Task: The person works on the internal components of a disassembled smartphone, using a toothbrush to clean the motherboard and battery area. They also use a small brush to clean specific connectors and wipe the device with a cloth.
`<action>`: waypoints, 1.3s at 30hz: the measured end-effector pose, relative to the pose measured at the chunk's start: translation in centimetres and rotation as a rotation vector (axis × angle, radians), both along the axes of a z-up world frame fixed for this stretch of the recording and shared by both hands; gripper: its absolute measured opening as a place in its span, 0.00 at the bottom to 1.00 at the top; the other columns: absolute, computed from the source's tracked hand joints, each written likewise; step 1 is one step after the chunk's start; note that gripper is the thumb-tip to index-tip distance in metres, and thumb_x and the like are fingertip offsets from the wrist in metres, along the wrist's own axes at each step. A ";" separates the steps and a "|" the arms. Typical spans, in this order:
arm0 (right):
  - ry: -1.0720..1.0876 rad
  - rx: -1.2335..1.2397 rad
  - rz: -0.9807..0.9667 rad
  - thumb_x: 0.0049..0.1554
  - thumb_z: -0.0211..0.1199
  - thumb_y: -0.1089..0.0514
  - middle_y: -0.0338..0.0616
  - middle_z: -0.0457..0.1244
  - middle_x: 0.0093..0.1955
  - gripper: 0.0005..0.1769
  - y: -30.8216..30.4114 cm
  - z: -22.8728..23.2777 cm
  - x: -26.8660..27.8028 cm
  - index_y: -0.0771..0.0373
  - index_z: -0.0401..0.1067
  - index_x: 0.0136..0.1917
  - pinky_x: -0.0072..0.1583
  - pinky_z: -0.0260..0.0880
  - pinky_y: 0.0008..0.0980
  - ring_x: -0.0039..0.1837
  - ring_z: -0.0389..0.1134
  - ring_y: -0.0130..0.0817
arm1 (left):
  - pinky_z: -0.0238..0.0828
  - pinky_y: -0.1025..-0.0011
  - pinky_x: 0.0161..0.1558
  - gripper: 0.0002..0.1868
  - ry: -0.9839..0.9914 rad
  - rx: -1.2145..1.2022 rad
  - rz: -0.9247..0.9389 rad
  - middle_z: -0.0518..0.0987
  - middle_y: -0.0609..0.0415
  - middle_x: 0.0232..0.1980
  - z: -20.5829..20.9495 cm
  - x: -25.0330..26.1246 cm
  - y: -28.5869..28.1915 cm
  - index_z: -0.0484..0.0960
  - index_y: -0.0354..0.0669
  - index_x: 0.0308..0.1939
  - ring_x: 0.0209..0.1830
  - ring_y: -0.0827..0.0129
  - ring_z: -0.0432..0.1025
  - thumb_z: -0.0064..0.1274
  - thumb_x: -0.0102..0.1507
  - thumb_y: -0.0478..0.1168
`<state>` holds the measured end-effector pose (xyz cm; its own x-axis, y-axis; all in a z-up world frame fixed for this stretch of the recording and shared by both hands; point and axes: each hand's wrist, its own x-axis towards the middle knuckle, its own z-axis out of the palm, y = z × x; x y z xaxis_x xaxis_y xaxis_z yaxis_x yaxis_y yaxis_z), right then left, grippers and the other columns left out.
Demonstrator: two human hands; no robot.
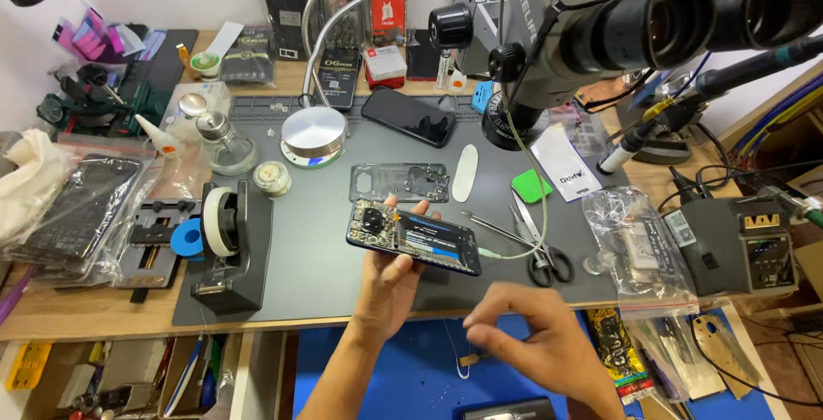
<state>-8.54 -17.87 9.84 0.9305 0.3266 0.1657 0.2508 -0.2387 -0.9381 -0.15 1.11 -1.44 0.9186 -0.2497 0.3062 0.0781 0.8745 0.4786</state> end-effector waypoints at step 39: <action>-0.045 -0.474 0.153 0.52 0.65 0.36 0.40 0.54 0.75 0.37 1.1 3.6 6.5 0.45 0.64 0.71 0.62 0.67 0.43 0.66 0.66 0.43 | 0.70 0.72 0.58 0.65 0.175 0.231 -0.023 0.72 0.49 0.74 -3.1 0.2 -1.0 0.54 0.48 0.83 0.67 0.67 0.70 0.74 0.48 0.56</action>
